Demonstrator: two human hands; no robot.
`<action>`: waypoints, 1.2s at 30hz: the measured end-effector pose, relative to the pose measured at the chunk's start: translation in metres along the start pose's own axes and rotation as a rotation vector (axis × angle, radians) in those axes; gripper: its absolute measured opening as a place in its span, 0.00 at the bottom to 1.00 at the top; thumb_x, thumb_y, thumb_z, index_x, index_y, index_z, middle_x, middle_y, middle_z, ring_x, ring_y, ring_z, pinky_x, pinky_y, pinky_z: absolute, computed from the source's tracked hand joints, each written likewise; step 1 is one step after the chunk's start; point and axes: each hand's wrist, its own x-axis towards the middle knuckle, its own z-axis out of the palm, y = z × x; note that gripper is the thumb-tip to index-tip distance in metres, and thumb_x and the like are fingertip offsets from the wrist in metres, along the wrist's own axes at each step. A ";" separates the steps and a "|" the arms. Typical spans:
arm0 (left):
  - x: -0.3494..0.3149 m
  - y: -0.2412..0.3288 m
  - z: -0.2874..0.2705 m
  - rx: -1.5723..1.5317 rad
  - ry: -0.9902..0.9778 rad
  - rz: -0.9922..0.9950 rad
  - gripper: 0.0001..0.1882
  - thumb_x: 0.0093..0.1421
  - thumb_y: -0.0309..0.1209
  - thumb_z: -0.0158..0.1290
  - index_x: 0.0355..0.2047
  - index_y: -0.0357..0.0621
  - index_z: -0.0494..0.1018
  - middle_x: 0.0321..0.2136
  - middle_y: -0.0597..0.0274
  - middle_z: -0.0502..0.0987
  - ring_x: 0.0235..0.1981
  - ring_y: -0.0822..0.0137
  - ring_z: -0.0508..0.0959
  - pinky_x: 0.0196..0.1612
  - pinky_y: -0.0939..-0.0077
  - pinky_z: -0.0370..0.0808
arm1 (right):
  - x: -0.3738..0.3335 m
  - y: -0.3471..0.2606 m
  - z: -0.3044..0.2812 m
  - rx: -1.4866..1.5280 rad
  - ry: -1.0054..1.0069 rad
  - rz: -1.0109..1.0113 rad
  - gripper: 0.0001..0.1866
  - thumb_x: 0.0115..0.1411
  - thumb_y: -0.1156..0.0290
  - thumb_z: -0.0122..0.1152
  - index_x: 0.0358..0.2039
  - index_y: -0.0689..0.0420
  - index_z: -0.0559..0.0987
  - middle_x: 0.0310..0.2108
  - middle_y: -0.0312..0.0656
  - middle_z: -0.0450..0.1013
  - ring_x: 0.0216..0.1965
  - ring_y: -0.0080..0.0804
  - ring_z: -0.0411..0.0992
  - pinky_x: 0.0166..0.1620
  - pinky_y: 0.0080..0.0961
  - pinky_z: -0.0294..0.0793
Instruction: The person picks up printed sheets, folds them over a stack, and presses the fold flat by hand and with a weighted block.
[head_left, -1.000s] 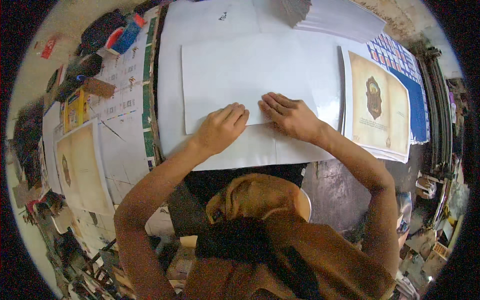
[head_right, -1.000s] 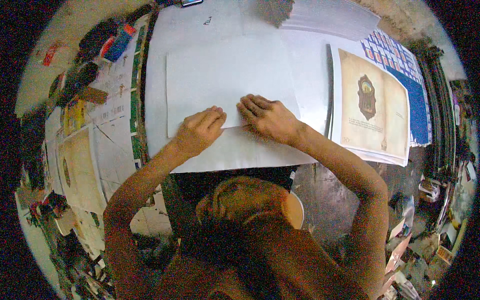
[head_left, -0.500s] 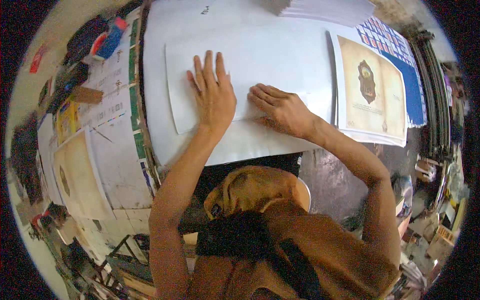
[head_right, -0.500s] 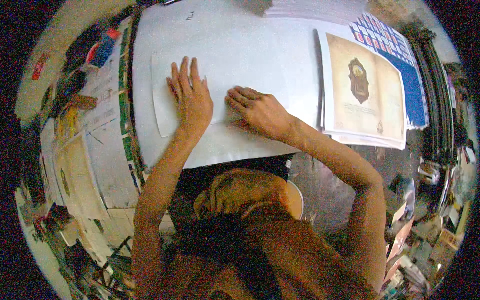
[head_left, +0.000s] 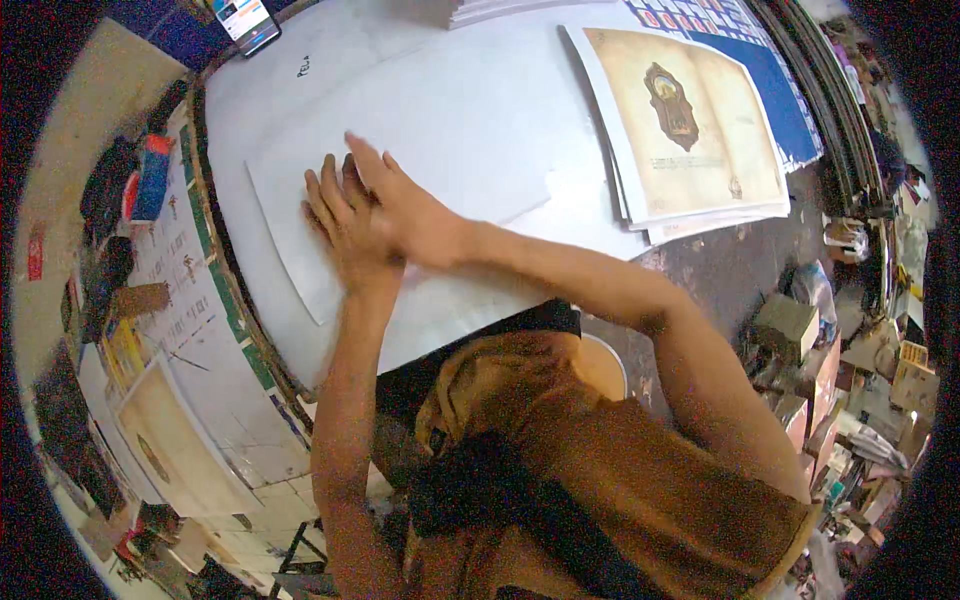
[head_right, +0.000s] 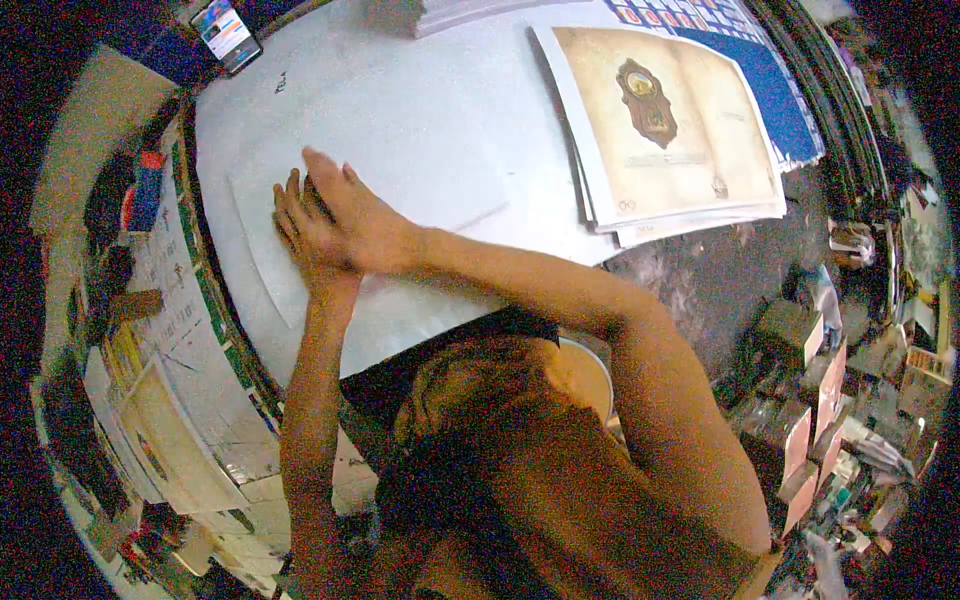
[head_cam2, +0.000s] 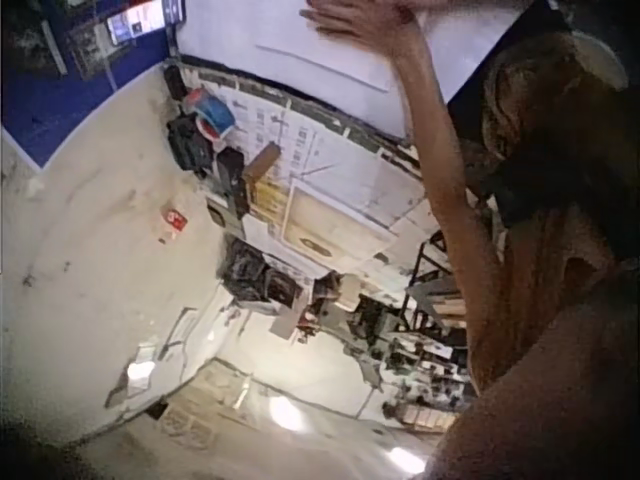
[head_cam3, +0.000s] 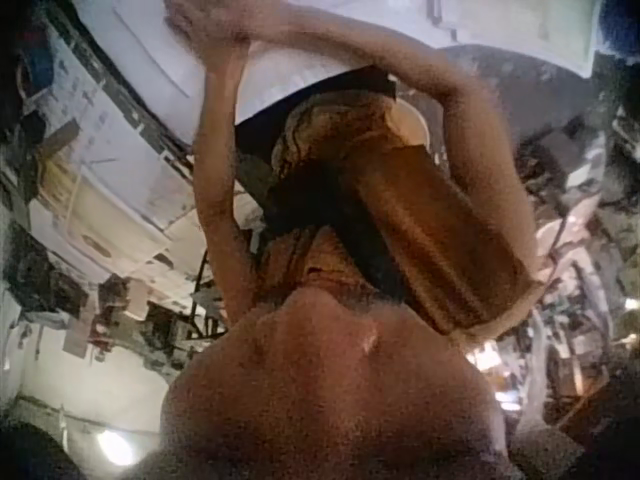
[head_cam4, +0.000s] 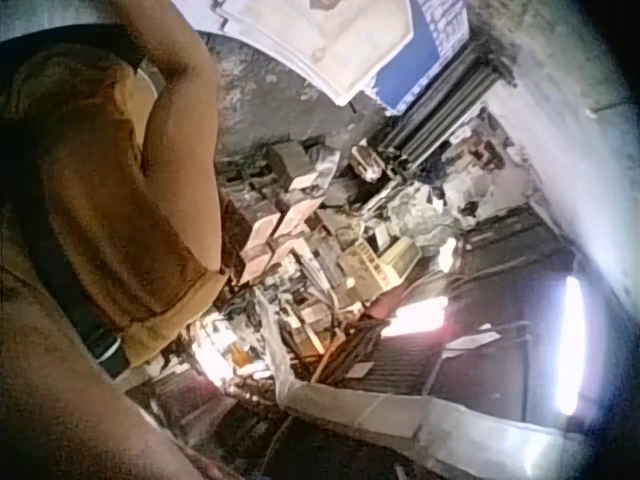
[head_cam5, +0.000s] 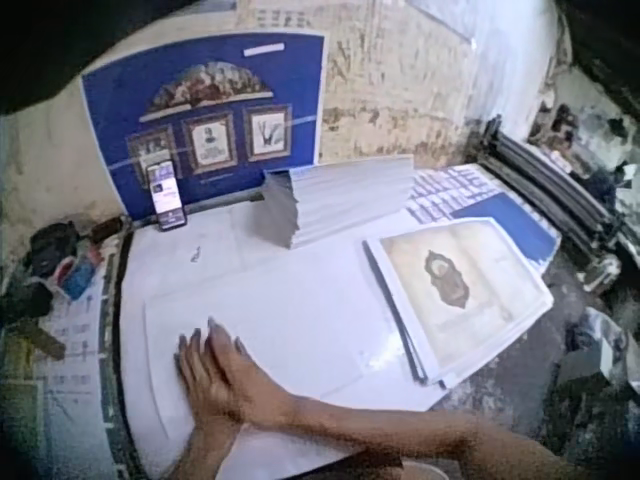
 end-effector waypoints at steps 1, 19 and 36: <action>0.006 0.006 -0.005 0.067 -0.046 -0.043 0.27 0.63 0.32 0.47 0.62 0.40 0.57 0.64 0.52 0.54 0.67 0.42 0.49 0.65 0.38 0.47 | 0.002 0.001 -0.003 -0.004 0.006 -0.004 0.52 0.59 0.34 0.42 0.69 0.60 0.39 0.70 0.58 0.39 0.72 0.46 0.34 0.70 0.42 0.35; 0.004 0.021 -0.001 0.089 -0.067 -0.055 0.23 0.68 0.32 0.38 0.61 0.33 0.57 0.63 0.43 0.56 0.66 0.41 0.51 0.68 0.50 0.48 | -0.028 -0.149 -0.016 0.323 0.221 -0.913 0.44 0.51 0.35 0.56 0.60 0.54 0.65 0.63 0.53 0.57 0.62 0.57 0.57 0.64 0.57 0.53; -0.002 0.029 0.007 0.137 0.039 0.084 0.24 0.69 0.31 0.39 0.60 0.26 0.55 0.63 0.32 0.49 0.66 0.39 0.51 0.67 0.47 0.49 | -0.053 -0.168 -0.103 0.336 0.751 -1.051 0.21 0.64 0.57 0.52 0.54 0.52 0.75 0.59 0.40 0.67 0.61 0.35 0.64 0.60 0.43 0.63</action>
